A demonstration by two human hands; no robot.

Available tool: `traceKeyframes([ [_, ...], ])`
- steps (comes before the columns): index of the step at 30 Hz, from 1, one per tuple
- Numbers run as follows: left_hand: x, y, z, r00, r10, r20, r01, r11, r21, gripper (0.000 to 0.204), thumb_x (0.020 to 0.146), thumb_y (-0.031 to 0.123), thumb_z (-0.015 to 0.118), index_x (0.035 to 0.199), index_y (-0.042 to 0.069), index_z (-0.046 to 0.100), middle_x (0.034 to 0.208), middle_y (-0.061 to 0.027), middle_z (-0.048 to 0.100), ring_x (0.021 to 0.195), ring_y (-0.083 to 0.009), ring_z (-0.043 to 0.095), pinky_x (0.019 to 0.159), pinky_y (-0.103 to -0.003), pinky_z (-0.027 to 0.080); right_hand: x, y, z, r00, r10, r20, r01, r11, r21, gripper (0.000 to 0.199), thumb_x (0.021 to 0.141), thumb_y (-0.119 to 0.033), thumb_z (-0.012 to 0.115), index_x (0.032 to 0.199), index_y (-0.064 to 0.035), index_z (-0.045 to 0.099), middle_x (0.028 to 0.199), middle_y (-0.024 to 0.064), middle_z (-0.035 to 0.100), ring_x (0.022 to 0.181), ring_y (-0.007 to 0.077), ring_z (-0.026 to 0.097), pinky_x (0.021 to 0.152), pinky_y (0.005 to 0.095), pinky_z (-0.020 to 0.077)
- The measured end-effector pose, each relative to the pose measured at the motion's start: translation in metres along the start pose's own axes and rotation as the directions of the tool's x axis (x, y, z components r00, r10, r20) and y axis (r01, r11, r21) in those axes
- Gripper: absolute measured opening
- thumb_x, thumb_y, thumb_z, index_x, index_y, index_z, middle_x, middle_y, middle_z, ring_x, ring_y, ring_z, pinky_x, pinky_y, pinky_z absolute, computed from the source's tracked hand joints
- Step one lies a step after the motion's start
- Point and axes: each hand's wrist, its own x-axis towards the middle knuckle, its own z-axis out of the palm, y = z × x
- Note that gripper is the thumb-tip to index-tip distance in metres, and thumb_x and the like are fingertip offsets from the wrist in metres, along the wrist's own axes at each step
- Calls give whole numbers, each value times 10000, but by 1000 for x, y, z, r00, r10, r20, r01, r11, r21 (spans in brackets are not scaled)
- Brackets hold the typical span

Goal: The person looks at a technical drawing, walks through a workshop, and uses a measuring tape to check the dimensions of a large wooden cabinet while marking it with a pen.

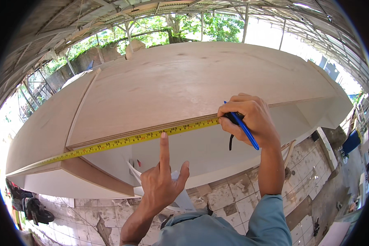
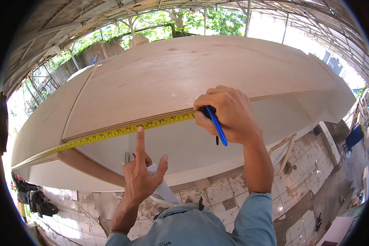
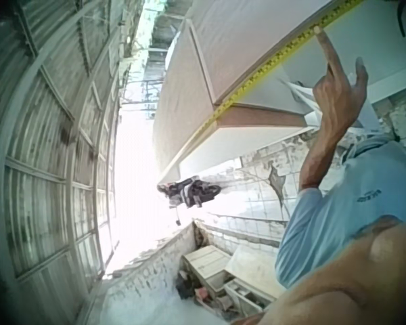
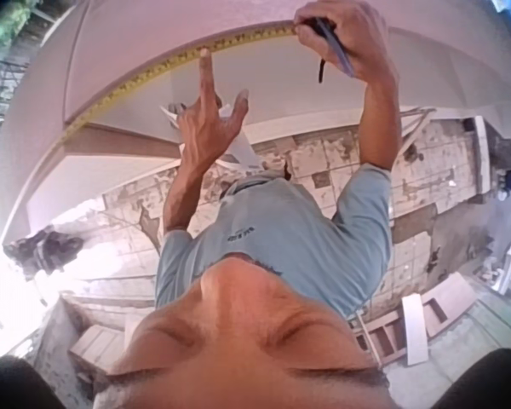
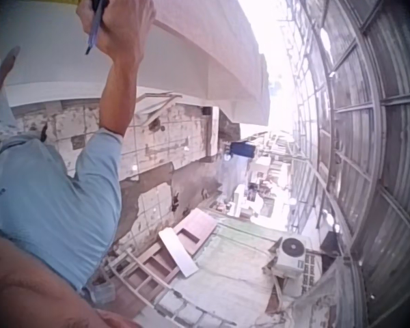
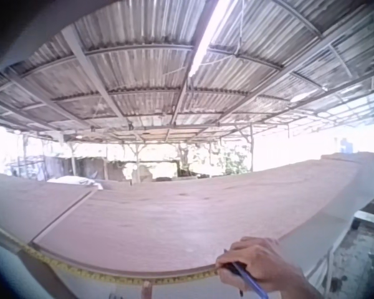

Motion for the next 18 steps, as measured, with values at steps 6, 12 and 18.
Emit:
traceKeyframes([
  [6, 0, 3, -1, 1000, -20, 13, 20, 1000, -1, 957, 865, 226, 781, 1595, -70, 239, 544, -11, 503, 454, -131, 503, 459, -302, 418, 1, 0, 0, 1000, -17, -6, 17, 1000, 5, 101, 748, -173, 691, 772, -84, 732, 679, 74, 650, 675, 277, 611, 620, 407, 477],
  [12, 4, 0, -2, 996, 80, -25, -80, 997, 7, 906, 894, 212, 754, 1556, -145, 248, 539, -21, 575, 374, -112, 483, 391, -276, 396, 1, 0, 0, 1000, -16, -7, 16, 1000, 5, 104, 739, -164, 683, 777, -84, 738, 686, 73, 657, 675, 274, 617, 615, 408, 478],
  [18, 1, 4, -1, 1000, 5, -2, -5, 1000, -6, 939, 873, 217, 772, 1580, -100, 242, 553, -19, 528, 435, -129, 494, 439, -297, 410, 0, 1, 2, 1000, -11, -7, 11, 1000, 16, 108, 745, -172, 685, 781, -87, 741, 691, 70, 660, 685, 271, 625, 622, 407, 484],
])
